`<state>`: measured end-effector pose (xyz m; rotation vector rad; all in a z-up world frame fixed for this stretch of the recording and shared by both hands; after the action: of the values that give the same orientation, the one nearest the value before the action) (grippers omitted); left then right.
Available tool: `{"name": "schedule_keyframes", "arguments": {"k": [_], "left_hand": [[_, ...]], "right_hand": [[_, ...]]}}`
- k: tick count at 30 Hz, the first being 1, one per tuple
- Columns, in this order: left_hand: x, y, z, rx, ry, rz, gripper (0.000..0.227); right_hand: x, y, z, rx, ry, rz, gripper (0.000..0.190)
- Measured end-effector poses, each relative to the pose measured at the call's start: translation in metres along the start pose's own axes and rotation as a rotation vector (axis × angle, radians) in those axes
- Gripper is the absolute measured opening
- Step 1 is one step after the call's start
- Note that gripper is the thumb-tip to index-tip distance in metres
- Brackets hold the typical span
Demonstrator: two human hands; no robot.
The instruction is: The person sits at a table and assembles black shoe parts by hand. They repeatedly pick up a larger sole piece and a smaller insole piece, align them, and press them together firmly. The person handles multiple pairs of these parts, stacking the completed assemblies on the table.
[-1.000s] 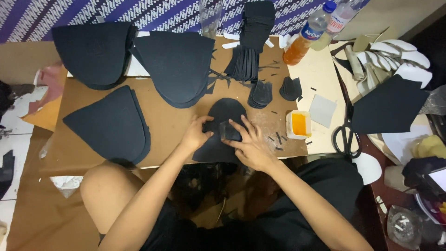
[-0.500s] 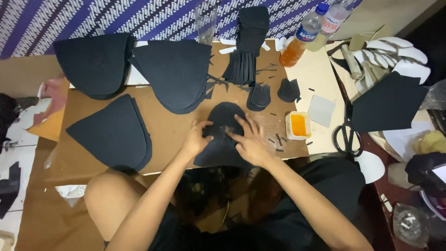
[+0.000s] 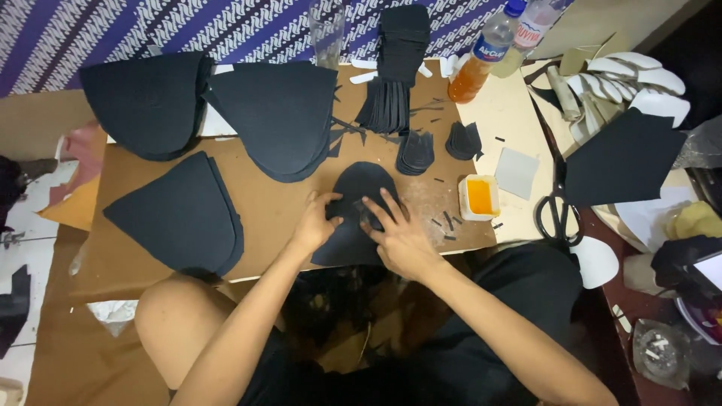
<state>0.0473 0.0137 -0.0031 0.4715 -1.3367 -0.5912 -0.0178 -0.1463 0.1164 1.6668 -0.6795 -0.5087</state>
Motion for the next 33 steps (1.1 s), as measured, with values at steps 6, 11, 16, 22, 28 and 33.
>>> {"name": "schedule_keyframes", "arguments": {"k": [6,11,16,22,28,33], "left_hand": [[0.012,0.006,0.007,0.001,-0.001,0.023,0.051],[0.005,0.005,0.005,-0.001,-0.009,0.013,0.052],[0.004,0.001,0.001,0.001,-0.011,0.026,0.051],[0.007,0.007,0.006,0.022,-0.003,0.023,0.051],[-0.001,0.0,0.001,0.022,-0.016,-0.03,0.049],[-0.007,0.0,0.003,0.029,-0.002,0.013,0.051]], "right_hand": [[0.016,-0.001,-0.006,0.045,-0.065,0.01,0.046],[0.003,0.0,-0.002,0.021,-0.066,-0.011,0.044],[0.022,-0.007,-0.005,-0.055,-0.114,0.006,0.045],[0.021,-0.015,-0.017,0.005,-0.151,0.066,0.043],[0.029,-0.009,0.001,0.016,-0.116,0.041,0.026],[0.02,-0.008,0.0,-0.018,-0.096,-0.022,0.033]]}}
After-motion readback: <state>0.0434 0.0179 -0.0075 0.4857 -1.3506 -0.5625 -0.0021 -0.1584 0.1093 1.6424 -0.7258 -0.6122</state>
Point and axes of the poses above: each hand's wrist, its own z-axis away from the middle knuckle, its own y-axis out of the back of the hand, x = y × z, the point moved 9 cm from there along -z, towards the middle knuckle, and after that the axes turned 4 degrees about -y, right-handed, at the moved point
